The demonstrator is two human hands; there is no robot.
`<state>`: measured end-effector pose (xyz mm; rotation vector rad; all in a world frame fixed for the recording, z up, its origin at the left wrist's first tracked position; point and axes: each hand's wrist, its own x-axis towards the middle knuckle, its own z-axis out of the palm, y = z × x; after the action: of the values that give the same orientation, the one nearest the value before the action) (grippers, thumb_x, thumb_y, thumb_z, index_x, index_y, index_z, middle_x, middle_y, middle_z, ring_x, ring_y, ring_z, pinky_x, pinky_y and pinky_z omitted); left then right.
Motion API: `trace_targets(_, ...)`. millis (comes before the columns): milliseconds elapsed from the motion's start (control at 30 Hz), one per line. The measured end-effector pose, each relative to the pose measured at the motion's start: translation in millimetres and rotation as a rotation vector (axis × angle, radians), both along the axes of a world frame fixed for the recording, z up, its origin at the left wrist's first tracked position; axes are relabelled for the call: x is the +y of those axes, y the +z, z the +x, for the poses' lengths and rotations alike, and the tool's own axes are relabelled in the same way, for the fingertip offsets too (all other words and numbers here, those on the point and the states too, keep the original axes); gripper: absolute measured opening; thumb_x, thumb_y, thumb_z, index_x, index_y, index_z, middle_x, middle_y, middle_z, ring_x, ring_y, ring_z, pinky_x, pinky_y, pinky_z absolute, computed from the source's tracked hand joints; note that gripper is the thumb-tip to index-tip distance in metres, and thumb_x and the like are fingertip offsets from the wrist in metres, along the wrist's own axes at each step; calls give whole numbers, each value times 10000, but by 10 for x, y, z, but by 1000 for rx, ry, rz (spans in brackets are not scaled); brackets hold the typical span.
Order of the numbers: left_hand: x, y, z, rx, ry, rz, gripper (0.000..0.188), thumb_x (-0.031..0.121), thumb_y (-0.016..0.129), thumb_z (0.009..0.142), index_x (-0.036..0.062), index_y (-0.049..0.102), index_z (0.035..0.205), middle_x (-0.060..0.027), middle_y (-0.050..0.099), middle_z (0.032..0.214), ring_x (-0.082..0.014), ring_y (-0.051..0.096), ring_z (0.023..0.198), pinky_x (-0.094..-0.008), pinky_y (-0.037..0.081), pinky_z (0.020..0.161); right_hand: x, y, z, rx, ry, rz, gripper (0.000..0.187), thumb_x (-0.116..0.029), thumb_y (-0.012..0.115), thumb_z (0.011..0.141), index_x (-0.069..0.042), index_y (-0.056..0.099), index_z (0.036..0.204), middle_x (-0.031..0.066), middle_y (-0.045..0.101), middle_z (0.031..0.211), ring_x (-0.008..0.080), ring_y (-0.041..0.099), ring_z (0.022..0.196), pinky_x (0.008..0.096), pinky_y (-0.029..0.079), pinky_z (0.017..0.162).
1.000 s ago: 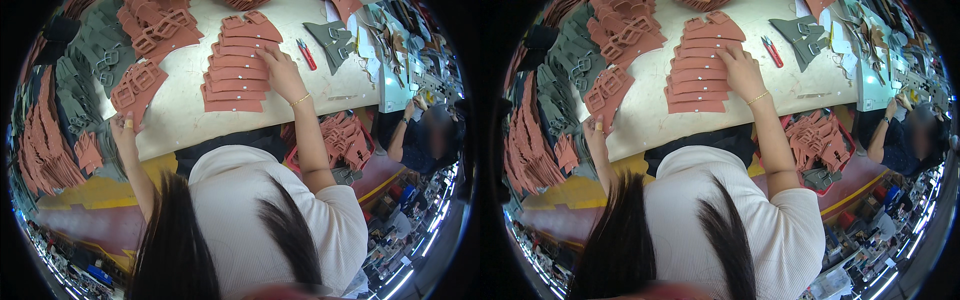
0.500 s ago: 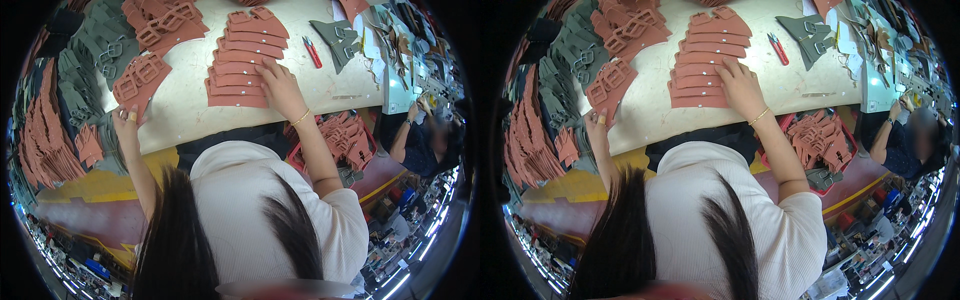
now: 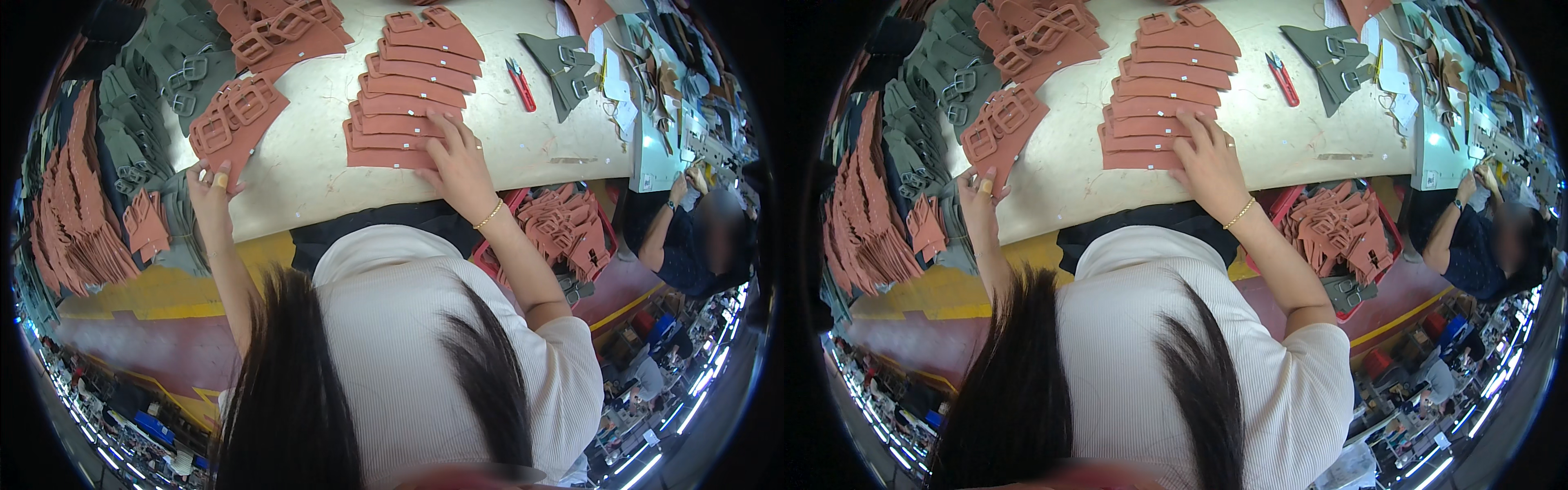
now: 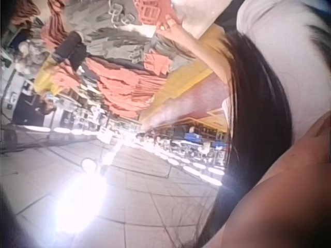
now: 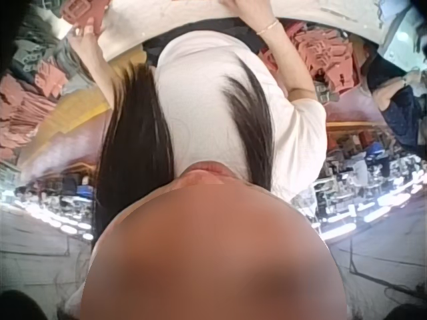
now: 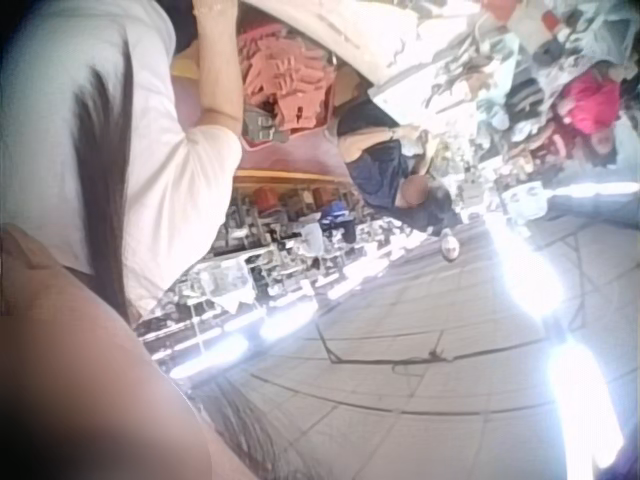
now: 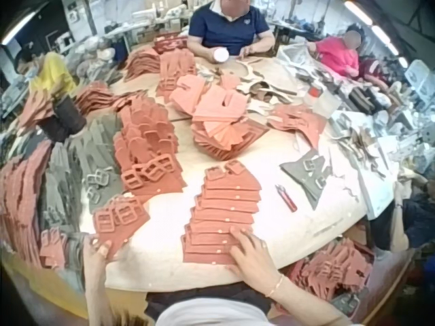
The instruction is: The person uses a red utility knife to trim edges and remove excess material from reddish-brown leather pieces. They stack the trimmed pieces on the table and then walk through the factory aisle.
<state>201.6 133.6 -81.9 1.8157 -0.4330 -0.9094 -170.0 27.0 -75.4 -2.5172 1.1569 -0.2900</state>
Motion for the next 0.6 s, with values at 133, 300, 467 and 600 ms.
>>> trace_targets(133, -17, 127, -23, 176, -56, -94, 431, 89, 649, 898, 8, 385, 1229, -144, 593, 1116, -164, 659, 885, -288, 601, 594, 49, -55, -12, 79, 81, -157, 217, -141, 714, 723, -121, 605, 910, 39, 405, 1463, 314, 378, 1319, 499, 354, 1030)
trace_targets(300, 66, 359, -103, 481, -220, -227, 446, 73, 636, 899, 28, 404, 1278, -99, 643, 1033, -136, 670, 810, -268, 588, 568, -46, -121, -35, -5, 184, -294, 139, -132, 702, 712, -115, 600, 804, 17, 475, 1415, 285, 418, 1289, 485, 346, 1035)
trace_targets(467, 113, 209, -179, 415, -411, 105, 399, 126, 630, 896, 39, 476, 1254, -85, 638, 989, -133, 654, 819, -275, 586, 624, -129, 118, 61, -199, 213, -217, 155, -63, 724, 725, -87, 642, 854, 65, 618, 1214, 267, 554, 1137, 408, 435, 935)
trace_targets(600, 201, 40, -131, 314, -421, 332, 345, 118, 615, 880, 20, 530, 1199, -72, 622, 964, -139, 644, 844, -272, 589, 653, -208, 469, 363, -389, 163, 34, 129, 4, 676, 785, -41, 661, 905, 90, 678, 946, 238, 649, 834, 325, 505, 702)
